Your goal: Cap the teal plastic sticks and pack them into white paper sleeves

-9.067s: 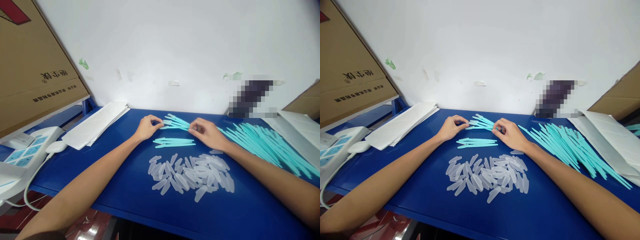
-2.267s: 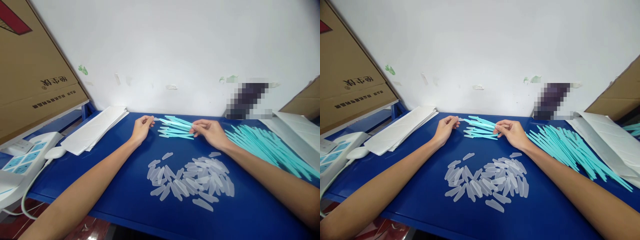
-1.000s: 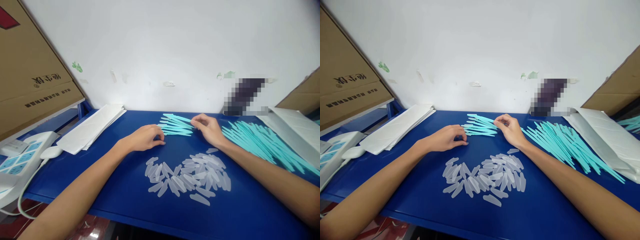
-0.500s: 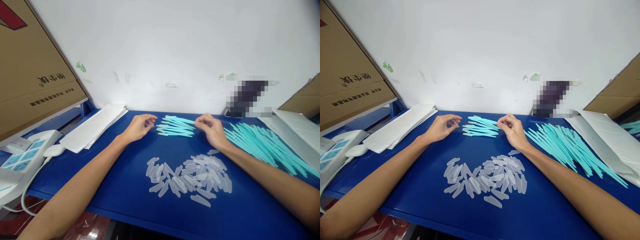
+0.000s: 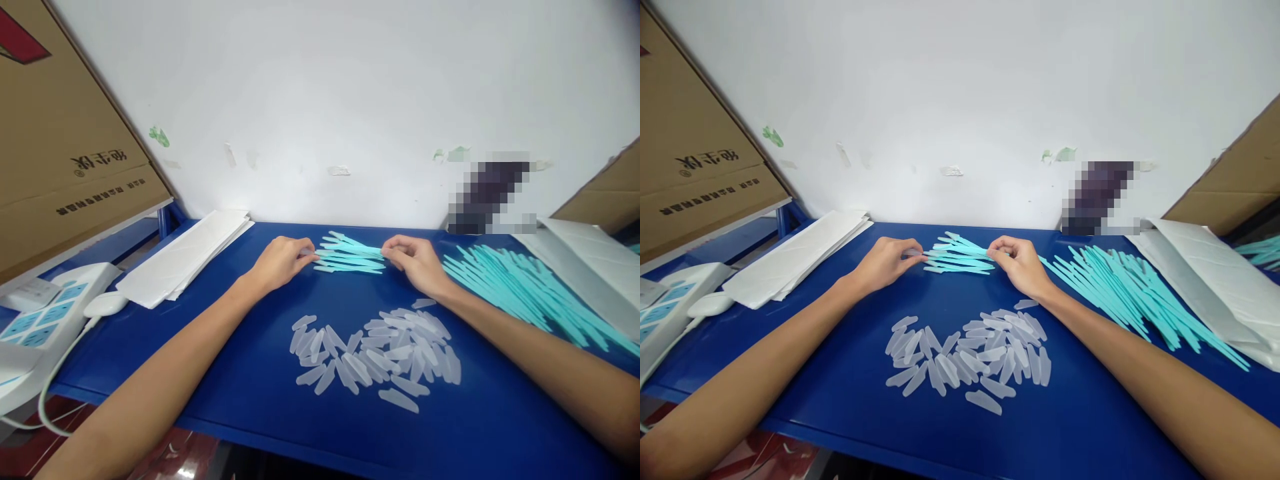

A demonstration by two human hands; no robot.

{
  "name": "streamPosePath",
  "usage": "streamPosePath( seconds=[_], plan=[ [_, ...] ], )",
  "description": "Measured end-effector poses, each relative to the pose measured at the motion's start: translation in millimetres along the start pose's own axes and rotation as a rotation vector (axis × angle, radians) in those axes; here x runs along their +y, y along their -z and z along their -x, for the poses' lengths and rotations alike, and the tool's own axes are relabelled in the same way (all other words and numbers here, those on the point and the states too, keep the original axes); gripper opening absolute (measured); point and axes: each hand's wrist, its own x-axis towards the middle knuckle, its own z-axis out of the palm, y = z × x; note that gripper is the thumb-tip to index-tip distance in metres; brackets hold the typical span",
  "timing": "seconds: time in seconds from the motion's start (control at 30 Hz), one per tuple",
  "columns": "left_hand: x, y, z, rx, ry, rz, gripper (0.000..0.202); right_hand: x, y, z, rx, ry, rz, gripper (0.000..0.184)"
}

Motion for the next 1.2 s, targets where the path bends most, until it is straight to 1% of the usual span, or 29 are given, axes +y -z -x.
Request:
streamPosePath(
  seconds=[0.03,0.13,0.2,0.3,0.4,0.47,0.57,0.63,0.77,0.93,1.03,1.1,1.2],
  plan=[
    [1,-0.3,0,-0.006,-0.007,-0.029,0.024,0,0,0,0.001,-0.014,-0.007,0.021],
    [4,-1.0,1,0.038,-0.015,-0.068,0.034,0,0,0,0.031,-0.047,-0.017,0.022],
    [4,-1.2,2,0.055,-0.006,-0.035,0.039,1,0,0,0.049,-0.051,-0.014,0.022],
    [4,-2.7,2,0.076,0.01,0.07,0.045,2,1,1,0.05,-0.038,-0.019,0.022],
    [2,-6.6,2,0.116,-0.003,0.145,0.041,3,1,0,0.044,-0.001,-0.013,0.021],
    [0,-10.0,2,0.162,0.007,0.173,0.036,2,1,0,0.039,0.017,-0.016,0.02],
    [0,-13.9,2,0.246,0.062,0.198,0.026,1,0,0,0.025,0.005,-0.027,0.022],
    [1,-15.2,2,0.278,0.08,0.197,0.018,0,-1,0,0.005,-0.007,-0.024,0.023],
    [2,-16.4,2,0.337,0.043,0.178,0.01,2,0,-2,-0.055,-0.021,-0.031,0.027],
    [2,-16.5,2,0.408,-0.073,0.166,0.007,2,1,-2,-0.113,-0.014,-0.026,0.028],
    [3,-16.1,2,0.425,-0.141,0.185,0.013,2,1,-3,-0.138,-0.015,-0.039,0.027],
    [3,-16.3,2,0.435,-0.154,0.198,0.017,2,2,-4,-0.142,-0.015,-0.043,0.027],
    [3,-17.4,2,0.449,-0.144,0.199,0.018,2,3,-5,-0.142,-0.017,-0.044,0.025]
  ],
)
